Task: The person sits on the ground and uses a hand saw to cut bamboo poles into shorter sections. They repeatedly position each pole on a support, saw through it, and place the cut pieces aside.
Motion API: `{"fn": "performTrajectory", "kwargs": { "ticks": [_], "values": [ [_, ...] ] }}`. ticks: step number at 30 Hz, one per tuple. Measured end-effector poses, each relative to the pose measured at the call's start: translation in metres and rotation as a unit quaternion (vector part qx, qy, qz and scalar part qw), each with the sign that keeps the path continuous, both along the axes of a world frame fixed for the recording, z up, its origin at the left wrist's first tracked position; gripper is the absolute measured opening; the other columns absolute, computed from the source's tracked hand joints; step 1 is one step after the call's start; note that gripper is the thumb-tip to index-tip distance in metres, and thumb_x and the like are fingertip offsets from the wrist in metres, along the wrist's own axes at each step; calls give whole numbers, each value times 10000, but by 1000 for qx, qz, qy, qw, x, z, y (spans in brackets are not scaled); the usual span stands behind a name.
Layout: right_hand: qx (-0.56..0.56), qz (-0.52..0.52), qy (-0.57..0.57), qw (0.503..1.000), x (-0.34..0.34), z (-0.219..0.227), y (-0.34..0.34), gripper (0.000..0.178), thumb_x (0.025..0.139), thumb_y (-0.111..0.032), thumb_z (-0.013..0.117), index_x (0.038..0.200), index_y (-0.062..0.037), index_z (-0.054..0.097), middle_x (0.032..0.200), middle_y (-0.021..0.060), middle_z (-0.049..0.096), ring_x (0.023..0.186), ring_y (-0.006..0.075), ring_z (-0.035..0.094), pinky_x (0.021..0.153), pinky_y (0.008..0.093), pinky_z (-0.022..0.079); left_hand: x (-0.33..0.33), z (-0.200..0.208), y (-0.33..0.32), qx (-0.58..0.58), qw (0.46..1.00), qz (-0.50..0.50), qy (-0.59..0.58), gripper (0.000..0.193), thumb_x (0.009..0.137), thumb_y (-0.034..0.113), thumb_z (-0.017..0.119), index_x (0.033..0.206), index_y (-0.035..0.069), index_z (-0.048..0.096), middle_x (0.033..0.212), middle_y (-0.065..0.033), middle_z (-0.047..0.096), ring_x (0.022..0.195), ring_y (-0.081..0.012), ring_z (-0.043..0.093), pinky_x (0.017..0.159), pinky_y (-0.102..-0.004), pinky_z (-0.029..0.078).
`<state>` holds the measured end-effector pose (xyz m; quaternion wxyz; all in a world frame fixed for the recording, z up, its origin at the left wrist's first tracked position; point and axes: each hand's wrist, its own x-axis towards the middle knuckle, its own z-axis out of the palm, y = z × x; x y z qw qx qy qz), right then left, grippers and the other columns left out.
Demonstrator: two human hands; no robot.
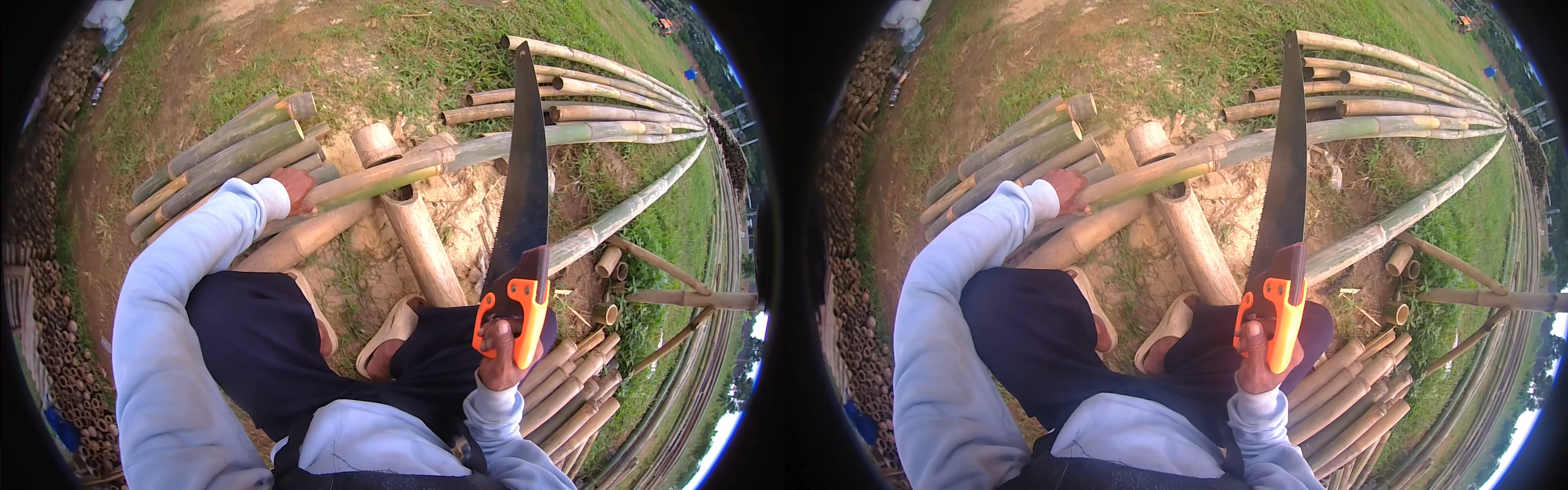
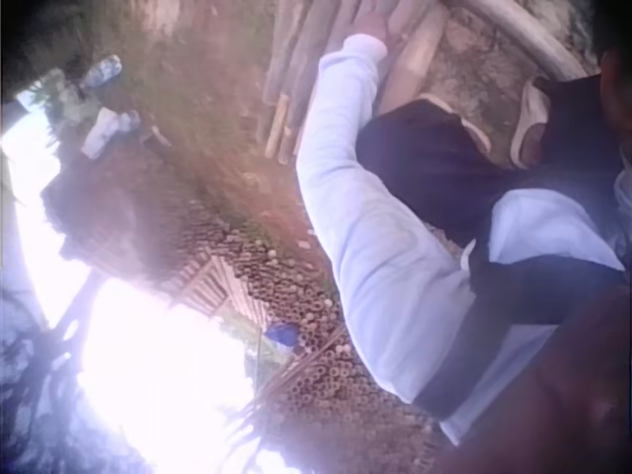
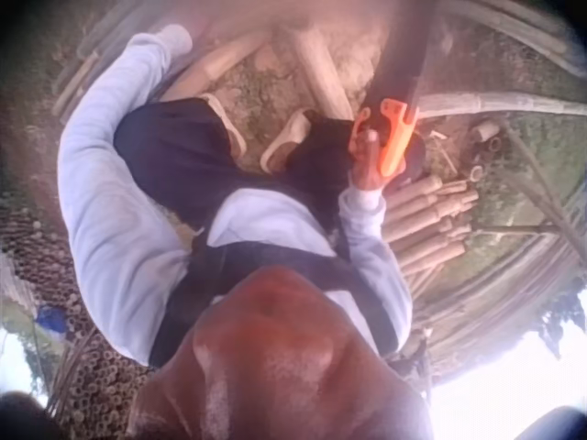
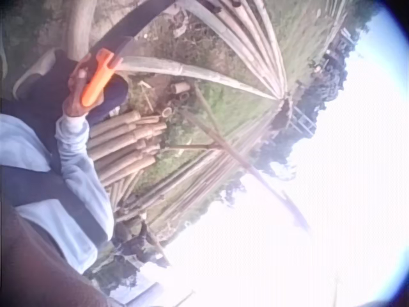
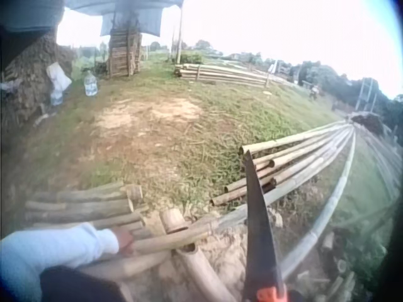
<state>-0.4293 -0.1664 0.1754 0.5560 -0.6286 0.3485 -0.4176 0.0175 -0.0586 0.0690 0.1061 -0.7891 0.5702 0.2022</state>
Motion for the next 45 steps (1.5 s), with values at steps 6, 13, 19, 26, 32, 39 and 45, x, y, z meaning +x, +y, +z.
{"fn": "performTrajectory", "kwargs": {
  "ticks": [6, 13, 19, 26, 32, 39, 45],
  "values": [
    [7, -7, 0, 1000, 2, 1, -2, 196, 987, -100, 617, 819, -1, 595, 606, 49, 534, 548, 159, 527, 622, 339, 493, 2, -1, -5, 43, 999, 11, -5, 540, 862, 482, 770, 1102, 3, 704, 1159, -227, 692, 1110, -419, 674, 925, -523, 541],
    [22, -3, -4, 1000, 3, 2, 0, 174, 977, -96, 628, 844, 12, 599, 600, 58, 538, 544, 166, 539, 629, 346, 507, -2, -3, -40, 101, 993, -57, -28, 552, 842, 507, 776, 1013, -16, 726, 1011, -232, 725, 1014, -441, 695, 873, -520, 553],
    [9, 10, -29, 999, 1, 0, 3, 201, 991, -133, 655, 903, 47, 648, 627, 54, 605, 538, 117, 559, 521, 257, 447, 6, -14, -71, 156, 983, -79, -52, 628, 909, 622, 662, 1117, 38, 763, 1101, -198, 747, 1071, -407, 705, 928, -531, 545],
    [11, -3, 1, 1000, -18, -1, -2, 229, 988, -150, 645, 843, 27, 651, 597, 40, 579, 532, 133, 543, 640, 315, 518, -23, -3, -94, 79, 997, 9, -17, 750, 920, 685, 606, 1015, -44, 750, 1076, -249, 728, 1083, -427, 691, 932, -527, 542],
    [17, -11, -6, 1000, -17, -3, 0, 224, 987, -141, 650, 831, 18, 636, 593, 33, 567, 552, 138, 551, 659, 324, 513, -28, -37, -77, -34, 993, 107, 37, 755, 895, 719, 611, 1220, 37, 631, 1169, -217, 691, 1151, -409, 655, 991, -516, 510],
    [20, -10, -8, 1000, -17, -2, 7, 194, 978, -121, 664, 862, 33, 654, 621, 57, 594, 552, 139, 556, 551, 280, 463, -30, -40, -84, -61, 983, 143, 102, 1016, 658, 634, 868, 1406, 11, 576, 1346, -245, 645, 1248, -410, 621, 1076, -471, 488],
    [45, -4, 13, 999, -4, 18, 19, 202, 979, -119, 648, 842, 24, 613, 619, 61, 543, 553, 151, 524, 602, 336, 502, -29, -43, -82, -58, 978, 159, 120, 781, 645, 505, 894, 1186, -23, 697, 1185, -248, 716, 1128, -404, 687, 1005, -475, 528]
  ]
}}
